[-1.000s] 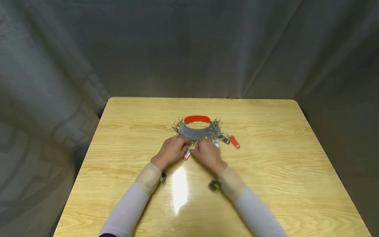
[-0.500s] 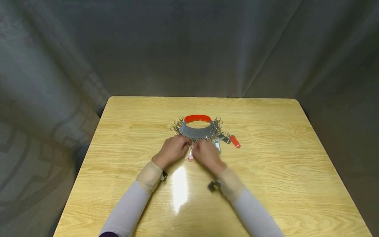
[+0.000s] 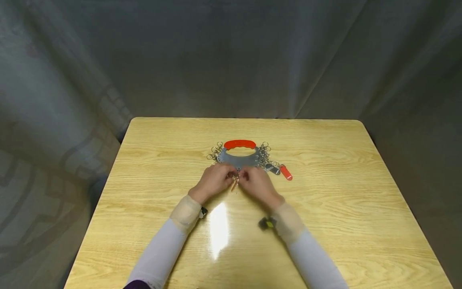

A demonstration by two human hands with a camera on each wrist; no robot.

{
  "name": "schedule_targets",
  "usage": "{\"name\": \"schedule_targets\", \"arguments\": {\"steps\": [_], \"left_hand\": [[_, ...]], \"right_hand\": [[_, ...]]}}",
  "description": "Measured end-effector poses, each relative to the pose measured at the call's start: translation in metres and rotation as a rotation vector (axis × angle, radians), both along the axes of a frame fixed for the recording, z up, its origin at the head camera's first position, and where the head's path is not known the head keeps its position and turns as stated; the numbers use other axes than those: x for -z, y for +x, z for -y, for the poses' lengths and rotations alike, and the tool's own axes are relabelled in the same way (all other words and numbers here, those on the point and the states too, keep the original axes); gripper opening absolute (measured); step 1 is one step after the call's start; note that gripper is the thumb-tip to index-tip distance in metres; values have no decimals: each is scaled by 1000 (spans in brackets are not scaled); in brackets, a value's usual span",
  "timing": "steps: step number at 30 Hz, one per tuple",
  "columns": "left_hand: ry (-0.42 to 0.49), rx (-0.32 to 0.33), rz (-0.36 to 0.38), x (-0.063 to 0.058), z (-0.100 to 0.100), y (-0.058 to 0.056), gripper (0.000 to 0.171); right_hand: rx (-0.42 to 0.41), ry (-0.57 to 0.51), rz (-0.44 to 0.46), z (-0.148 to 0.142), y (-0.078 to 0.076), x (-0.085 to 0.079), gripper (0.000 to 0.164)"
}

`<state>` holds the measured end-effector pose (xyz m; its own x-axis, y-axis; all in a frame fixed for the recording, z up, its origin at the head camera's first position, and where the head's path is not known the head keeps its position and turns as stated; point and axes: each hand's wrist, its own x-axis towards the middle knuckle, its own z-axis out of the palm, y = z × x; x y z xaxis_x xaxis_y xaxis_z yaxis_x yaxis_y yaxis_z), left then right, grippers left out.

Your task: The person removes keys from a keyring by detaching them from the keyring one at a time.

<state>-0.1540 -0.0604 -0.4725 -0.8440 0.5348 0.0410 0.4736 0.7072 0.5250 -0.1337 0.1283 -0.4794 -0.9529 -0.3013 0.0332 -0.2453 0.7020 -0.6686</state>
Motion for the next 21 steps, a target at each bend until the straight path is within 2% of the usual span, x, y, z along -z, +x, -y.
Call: {"name": "schedule_targets", "arguments": {"steps": [6,11,16,21], "left_hand": [[-11,-5,-20,1,-4,0,12],[-13,-23,-24,3,-4,-1,7],[29,-22,11,4,-3,-4,11],[63,-28,60,0,-2,-6,12]], "right_hand": [[-17,-30,10,-1,-1,-1,5],[12,-122,97,-2,1,-2,7],[55,-201,174,-6,-2,-3,5],[69,-215,181,-9,-6,-3,4]]}}
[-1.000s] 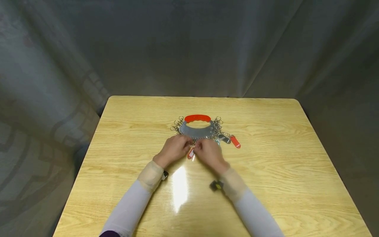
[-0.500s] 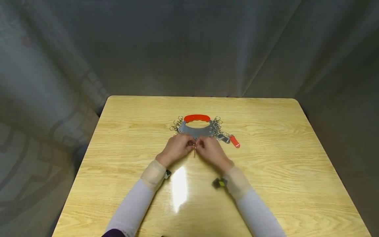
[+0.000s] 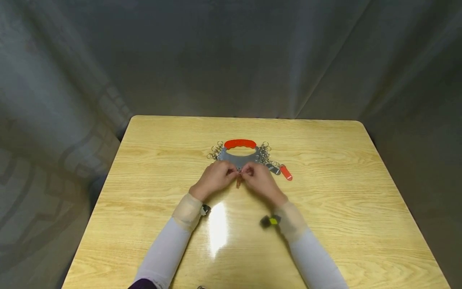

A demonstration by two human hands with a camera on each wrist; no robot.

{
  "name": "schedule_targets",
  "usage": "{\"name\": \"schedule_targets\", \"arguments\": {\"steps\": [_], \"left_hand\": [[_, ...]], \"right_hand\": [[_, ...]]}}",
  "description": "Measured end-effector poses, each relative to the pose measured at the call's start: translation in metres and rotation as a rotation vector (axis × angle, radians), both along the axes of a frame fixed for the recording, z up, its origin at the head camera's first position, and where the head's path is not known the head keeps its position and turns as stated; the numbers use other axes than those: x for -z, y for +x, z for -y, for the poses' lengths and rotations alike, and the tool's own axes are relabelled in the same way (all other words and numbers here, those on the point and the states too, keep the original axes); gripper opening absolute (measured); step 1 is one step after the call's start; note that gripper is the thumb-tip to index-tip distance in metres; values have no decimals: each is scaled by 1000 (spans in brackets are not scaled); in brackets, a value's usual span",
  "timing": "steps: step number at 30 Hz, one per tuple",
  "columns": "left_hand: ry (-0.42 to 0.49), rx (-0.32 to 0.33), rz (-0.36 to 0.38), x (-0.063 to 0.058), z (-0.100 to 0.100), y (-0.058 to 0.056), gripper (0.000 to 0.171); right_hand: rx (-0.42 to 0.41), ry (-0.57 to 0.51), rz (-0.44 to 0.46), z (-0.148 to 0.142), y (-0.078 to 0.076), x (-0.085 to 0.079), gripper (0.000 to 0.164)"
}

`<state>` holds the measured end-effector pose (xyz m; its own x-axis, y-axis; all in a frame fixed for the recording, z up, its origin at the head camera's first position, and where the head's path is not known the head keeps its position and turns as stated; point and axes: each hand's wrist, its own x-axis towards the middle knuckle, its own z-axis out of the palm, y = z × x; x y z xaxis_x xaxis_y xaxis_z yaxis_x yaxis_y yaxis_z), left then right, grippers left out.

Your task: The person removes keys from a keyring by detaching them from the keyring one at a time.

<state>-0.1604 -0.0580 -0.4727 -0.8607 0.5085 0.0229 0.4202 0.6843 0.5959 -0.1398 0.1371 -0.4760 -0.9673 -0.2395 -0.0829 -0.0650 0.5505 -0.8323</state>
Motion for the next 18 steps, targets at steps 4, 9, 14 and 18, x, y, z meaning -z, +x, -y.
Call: {"name": "schedule_targets", "arguments": {"steps": [4,9,14,18], "left_hand": [[23,-2,10,-2,1,-1,10],[68,5,18,-4,0,-1,11],[92,10,35,-3,0,-3,11],[90,17,38,-2,0,-4,9]], "right_hand": [[17,-47,12,-1,-1,1,6],[57,-145,88,-2,-2,1,6],[74,-131,75,-3,-5,4,5],[81,-92,39,-2,-5,4,7]]}}
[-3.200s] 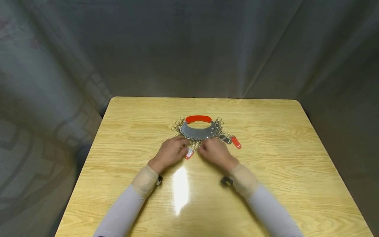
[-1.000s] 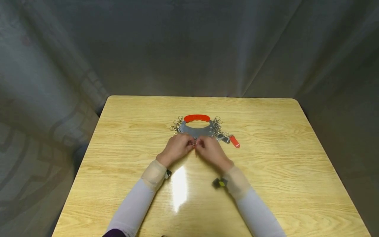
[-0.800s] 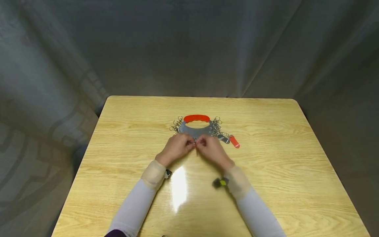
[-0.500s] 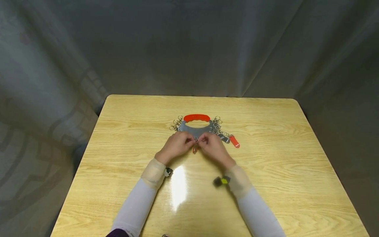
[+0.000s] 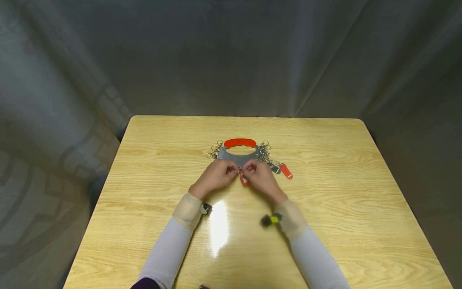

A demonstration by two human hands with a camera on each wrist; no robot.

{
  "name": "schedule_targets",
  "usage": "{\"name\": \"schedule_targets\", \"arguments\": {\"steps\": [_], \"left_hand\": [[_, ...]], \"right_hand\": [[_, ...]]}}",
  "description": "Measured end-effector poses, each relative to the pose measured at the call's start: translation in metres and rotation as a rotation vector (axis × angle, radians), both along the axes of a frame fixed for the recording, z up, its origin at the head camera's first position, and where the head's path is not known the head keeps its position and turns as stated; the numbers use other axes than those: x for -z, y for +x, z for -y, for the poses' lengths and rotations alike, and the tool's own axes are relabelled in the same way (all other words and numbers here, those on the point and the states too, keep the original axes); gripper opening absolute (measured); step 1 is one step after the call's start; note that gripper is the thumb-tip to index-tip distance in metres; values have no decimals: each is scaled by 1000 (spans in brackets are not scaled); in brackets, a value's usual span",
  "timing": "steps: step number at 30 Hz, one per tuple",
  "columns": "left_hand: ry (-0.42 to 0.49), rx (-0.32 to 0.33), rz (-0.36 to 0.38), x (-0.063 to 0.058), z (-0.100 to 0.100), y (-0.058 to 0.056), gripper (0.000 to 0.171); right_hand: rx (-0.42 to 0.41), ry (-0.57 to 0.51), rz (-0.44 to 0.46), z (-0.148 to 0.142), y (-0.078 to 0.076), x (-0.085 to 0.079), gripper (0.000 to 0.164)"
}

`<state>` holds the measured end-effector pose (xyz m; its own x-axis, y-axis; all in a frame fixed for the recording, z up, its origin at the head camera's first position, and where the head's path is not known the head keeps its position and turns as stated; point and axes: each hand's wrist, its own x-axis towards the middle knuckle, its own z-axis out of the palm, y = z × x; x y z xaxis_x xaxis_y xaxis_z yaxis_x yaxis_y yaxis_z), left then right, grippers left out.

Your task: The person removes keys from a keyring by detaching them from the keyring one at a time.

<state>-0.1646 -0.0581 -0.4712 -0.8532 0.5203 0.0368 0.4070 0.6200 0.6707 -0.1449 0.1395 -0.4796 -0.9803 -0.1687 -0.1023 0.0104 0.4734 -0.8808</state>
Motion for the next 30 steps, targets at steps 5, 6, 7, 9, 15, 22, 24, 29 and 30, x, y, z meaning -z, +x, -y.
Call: {"name": "schedule_targets", "arguments": {"steps": [5,6,7,9,15,22,24,29,30], "left_hand": [[-6,1,-15,1,-1,-1,9],[-5,3,-17,1,-1,0,9],[-6,4,-19,1,-2,0,10],[-6,10,-9,1,-2,0,10],[-21,29,10,2,-3,0,10],[1,52,17,2,-2,-1,11],[7,62,22,1,-1,0,11],[8,90,22,-2,-1,0,12],[6,94,22,-2,-1,0,12]], "right_hand": [[-8,39,-44,0,0,0,8],[-11,47,-53,0,0,0,8],[-12,56,-62,0,0,1,8],[-15,70,-74,0,0,1,8],[-26,69,-73,-3,0,-1,9],[-23,38,-64,-6,-1,-1,9],[-24,35,-67,-7,-1,0,10],[-22,39,-77,-8,-2,-1,9],[-23,36,-77,-8,-2,-1,9]]}}
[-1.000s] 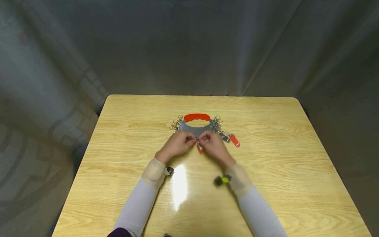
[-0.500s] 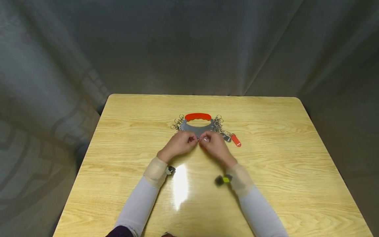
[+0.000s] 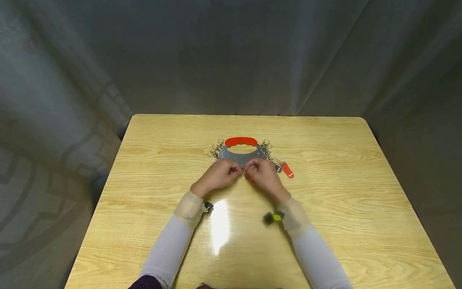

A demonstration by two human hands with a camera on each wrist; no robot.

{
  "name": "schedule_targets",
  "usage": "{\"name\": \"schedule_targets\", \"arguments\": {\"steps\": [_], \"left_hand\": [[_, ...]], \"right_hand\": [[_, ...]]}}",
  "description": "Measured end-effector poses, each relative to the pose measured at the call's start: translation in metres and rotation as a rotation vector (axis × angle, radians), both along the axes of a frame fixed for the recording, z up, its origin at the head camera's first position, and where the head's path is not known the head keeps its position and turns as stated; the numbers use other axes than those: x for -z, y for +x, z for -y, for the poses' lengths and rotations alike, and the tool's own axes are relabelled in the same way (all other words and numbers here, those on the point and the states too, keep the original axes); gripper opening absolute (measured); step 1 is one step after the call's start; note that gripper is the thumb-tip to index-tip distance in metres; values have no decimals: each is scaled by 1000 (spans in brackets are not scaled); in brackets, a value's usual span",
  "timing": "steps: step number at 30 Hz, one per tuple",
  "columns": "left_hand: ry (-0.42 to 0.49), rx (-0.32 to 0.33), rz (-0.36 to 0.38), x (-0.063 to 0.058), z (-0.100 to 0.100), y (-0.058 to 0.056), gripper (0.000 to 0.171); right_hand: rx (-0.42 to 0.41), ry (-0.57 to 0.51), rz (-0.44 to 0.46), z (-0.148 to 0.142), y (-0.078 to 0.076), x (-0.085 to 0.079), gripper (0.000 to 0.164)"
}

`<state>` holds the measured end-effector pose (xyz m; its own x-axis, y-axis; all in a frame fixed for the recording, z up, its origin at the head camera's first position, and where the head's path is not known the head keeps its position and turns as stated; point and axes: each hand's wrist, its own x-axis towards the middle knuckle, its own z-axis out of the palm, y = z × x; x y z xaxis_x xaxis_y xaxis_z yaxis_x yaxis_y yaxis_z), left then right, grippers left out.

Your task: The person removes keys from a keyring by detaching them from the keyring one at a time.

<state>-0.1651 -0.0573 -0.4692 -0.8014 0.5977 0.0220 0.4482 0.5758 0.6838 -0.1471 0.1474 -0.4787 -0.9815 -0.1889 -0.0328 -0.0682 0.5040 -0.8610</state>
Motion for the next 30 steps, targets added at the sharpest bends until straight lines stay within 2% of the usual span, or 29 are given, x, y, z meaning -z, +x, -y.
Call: {"name": "schedule_targets", "arguments": {"steps": [9,17,22,30], "left_hand": [[-3,25,-2,2,0,-1,11],[-15,62,-38,3,-1,-3,10],[-9,57,-35,2,-1,-3,10],[0,11,-17,3,-1,-3,10]], "right_hand": [[2,-5,2,-1,-1,1,10],[42,-34,93,-1,-1,-3,9],[48,-45,109,-2,-2,-2,10],[27,-23,101,-4,-2,-1,12]]}}
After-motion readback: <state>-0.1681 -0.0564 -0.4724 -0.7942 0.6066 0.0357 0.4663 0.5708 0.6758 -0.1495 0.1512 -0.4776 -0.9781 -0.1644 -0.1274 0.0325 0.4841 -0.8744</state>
